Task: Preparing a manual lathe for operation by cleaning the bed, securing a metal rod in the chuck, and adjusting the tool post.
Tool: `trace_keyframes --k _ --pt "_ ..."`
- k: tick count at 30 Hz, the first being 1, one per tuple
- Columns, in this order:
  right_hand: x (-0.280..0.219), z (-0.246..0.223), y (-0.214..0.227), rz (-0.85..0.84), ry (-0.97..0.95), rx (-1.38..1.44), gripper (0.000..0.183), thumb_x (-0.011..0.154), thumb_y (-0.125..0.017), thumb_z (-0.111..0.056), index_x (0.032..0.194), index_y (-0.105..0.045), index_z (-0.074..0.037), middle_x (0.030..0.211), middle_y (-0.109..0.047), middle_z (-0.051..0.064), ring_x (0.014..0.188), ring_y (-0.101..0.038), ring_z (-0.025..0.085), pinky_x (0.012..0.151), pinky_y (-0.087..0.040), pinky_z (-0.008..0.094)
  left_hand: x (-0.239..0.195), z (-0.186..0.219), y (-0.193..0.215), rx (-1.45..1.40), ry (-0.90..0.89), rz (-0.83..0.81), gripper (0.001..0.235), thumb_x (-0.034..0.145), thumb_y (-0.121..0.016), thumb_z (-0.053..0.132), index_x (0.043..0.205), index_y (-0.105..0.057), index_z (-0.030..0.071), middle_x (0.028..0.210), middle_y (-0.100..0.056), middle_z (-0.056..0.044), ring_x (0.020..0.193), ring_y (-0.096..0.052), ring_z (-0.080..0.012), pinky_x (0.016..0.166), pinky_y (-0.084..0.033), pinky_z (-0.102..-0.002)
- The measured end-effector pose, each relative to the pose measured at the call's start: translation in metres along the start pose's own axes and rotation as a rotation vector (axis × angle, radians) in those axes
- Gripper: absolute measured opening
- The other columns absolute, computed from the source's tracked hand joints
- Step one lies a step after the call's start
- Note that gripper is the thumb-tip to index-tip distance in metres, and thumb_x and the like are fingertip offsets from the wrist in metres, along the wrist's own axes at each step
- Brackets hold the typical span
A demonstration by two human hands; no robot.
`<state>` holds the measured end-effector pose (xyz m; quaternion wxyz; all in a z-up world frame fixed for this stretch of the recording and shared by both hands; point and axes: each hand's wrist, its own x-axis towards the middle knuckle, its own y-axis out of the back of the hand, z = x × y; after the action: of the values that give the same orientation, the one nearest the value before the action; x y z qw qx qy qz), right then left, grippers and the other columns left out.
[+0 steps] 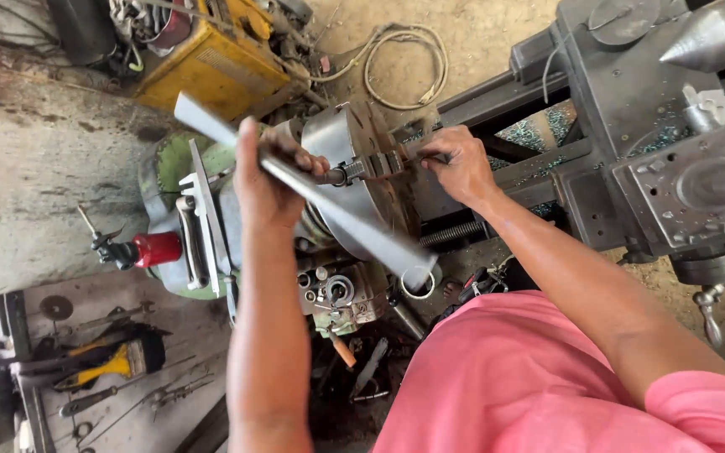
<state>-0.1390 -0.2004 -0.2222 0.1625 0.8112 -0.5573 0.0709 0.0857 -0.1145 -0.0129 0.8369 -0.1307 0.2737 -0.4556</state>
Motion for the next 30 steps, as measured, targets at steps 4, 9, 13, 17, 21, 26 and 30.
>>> trace_keyframes --k 4,9,13,17,21,26,30 --pt "-0.001 0.011 -0.010 -0.022 -0.003 0.026 0.023 0.081 -0.085 0.001 0.094 -0.081 -0.017 0.092 -0.067 0.007 0.105 -0.063 0.034 0.093 -0.051 0.043 -0.015 0.049 -0.055 0.933 -0.325 -0.233 0.025 0.104 -0.065 0.025 0.093 -0.057 0.005 0.058 -0.064 -0.019 0.053 -0.074 -0.0328 0.058 -0.061 -0.036" --pt "0.005 0.008 -0.007 -0.153 -0.089 -0.010 0.041 0.081 -0.086 0.000 0.117 -0.079 -0.018 0.111 -0.072 0.003 0.106 -0.053 0.024 0.089 -0.046 0.036 -0.013 0.001 -0.088 2.447 -0.959 -0.053 0.060 0.119 -0.060 0.039 0.157 -0.027 0.006 0.085 -0.071 0.002 0.058 -0.065 -0.0139 0.061 -0.063 -0.037" --pt "0.003 0.020 -0.010 -0.132 -0.030 -0.016 0.035 0.082 -0.084 0.004 0.114 -0.077 -0.006 0.111 -0.073 0.009 0.109 -0.058 0.026 0.096 -0.053 0.039 -0.086 -0.007 -0.109 2.047 -1.061 -0.305 0.040 0.107 -0.066 0.019 0.140 -0.049 0.003 0.122 -0.074 -0.017 0.144 -0.040 -0.0392 0.119 -0.018 -0.072" --pt "0.003 0.014 -0.011 -0.162 -0.110 0.014 0.025 0.082 -0.086 -0.001 0.100 -0.080 -0.017 0.108 -0.073 0.000 0.105 -0.056 0.023 0.094 -0.045 0.039 -0.167 0.004 -0.078 1.893 -0.615 -0.219 0.036 0.095 -0.054 0.037 0.118 -0.074 0.020 0.170 -0.007 -0.012 0.156 0.009 -0.0495 0.129 -0.004 -0.067" --pt "0.005 0.026 -0.024 -0.181 -0.096 0.007 0.025 0.079 -0.090 -0.006 0.099 -0.082 -0.018 0.110 -0.072 0.002 0.104 -0.058 0.024 0.091 -0.046 0.038 -0.162 0.043 -0.020 2.006 -0.504 0.181 0.083 0.107 -0.029 0.054 0.072 -0.073 -0.006 0.171 -0.012 -0.025 0.150 0.015 -0.0534 0.116 -0.005 -0.081" --pt "0.001 0.012 -0.015 -0.175 -0.102 0.092 0.026 0.084 -0.084 0.000 0.103 -0.081 -0.017 0.113 -0.075 0.003 0.107 -0.061 0.022 0.095 -0.047 0.038 -0.069 0.060 -0.074 1.906 -0.522 0.058 0.042 0.108 -0.047 0.028 0.110 -0.077 -0.002 0.164 -0.015 -0.025 0.149 0.001 -0.0520 0.116 -0.021 -0.075" --pt "0.003 0.026 -0.021 -0.144 -0.094 0.085 0.024 0.077 -0.089 -0.002 0.096 -0.082 -0.014 0.102 -0.077 0.002 0.100 -0.062 0.021 0.088 -0.048 0.033 -0.077 0.017 -0.103 1.847 -0.814 -0.380 0.064 0.123 -0.056 0.052 0.159 -0.053 -0.002 0.180 0.020 0.007 0.172 0.011 -0.0409 0.132 -0.022 -0.087"
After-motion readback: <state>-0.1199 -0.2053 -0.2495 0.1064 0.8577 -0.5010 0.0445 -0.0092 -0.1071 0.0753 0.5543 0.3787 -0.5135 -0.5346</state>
